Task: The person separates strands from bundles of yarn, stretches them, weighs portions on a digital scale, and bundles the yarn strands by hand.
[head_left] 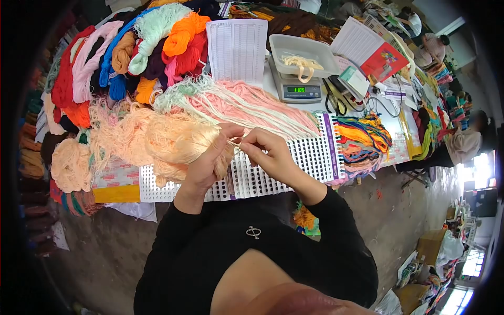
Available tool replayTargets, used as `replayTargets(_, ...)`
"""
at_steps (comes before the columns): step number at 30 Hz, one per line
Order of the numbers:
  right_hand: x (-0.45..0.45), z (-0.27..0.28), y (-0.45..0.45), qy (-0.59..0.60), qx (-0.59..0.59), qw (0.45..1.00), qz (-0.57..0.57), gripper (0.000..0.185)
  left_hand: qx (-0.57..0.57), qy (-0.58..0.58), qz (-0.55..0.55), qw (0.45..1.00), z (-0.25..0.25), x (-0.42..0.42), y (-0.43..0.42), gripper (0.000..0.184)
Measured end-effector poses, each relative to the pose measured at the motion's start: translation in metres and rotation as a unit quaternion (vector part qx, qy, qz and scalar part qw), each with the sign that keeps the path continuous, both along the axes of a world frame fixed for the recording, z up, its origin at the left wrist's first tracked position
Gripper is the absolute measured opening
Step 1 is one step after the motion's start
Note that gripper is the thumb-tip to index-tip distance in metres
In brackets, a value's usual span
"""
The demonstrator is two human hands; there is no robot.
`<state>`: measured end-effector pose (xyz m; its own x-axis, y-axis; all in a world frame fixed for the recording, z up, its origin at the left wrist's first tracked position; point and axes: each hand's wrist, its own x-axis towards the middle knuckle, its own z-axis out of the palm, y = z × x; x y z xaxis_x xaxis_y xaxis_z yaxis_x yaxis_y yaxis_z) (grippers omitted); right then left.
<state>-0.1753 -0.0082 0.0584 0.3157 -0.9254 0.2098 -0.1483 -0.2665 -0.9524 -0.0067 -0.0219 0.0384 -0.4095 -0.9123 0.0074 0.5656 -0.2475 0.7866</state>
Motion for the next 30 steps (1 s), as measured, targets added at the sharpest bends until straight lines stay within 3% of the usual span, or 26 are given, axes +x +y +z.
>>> replayTargets(4, -0.001, 0.001, 0.001, -0.017, 0.031, 0.999, 0.001, 0.013, -0.005, 0.000, -0.008, 1.000, -0.007, 0.002, -0.002, 0.034)
replayTargets(7, -0.002, -0.005, -0.001, -0.136, 0.095, 0.986, 0.024, 0.011, 0.000, 0.021, -0.035, 0.999, -0.003, 0.002, -0.003, 0.037)
replayTargets(14, -0.008, -0.005, -0.002, -0.245, 0.226, 0.942, 0.042, 0.016, 0.037, 0.054, -0.014, 0.998, 0.005, 0.009, -0.006, 0.037)
replayTargets(25, 0.006, -0.013, -0.008, -0.068, 0.102, 0.991, -0.056, 0.012, 0.007, 0.047, -0.009, 0.999, 0.008, 0.003, -0.001, 0.036)
replayTargets(30, 0.006, -0.022, -0.011, -0.118, 0.100, 0.988, -0.023, 0.010, 0.008, 0.041, -0.010, 0.999, 0.003, 0.004, -0.003, 0.036)
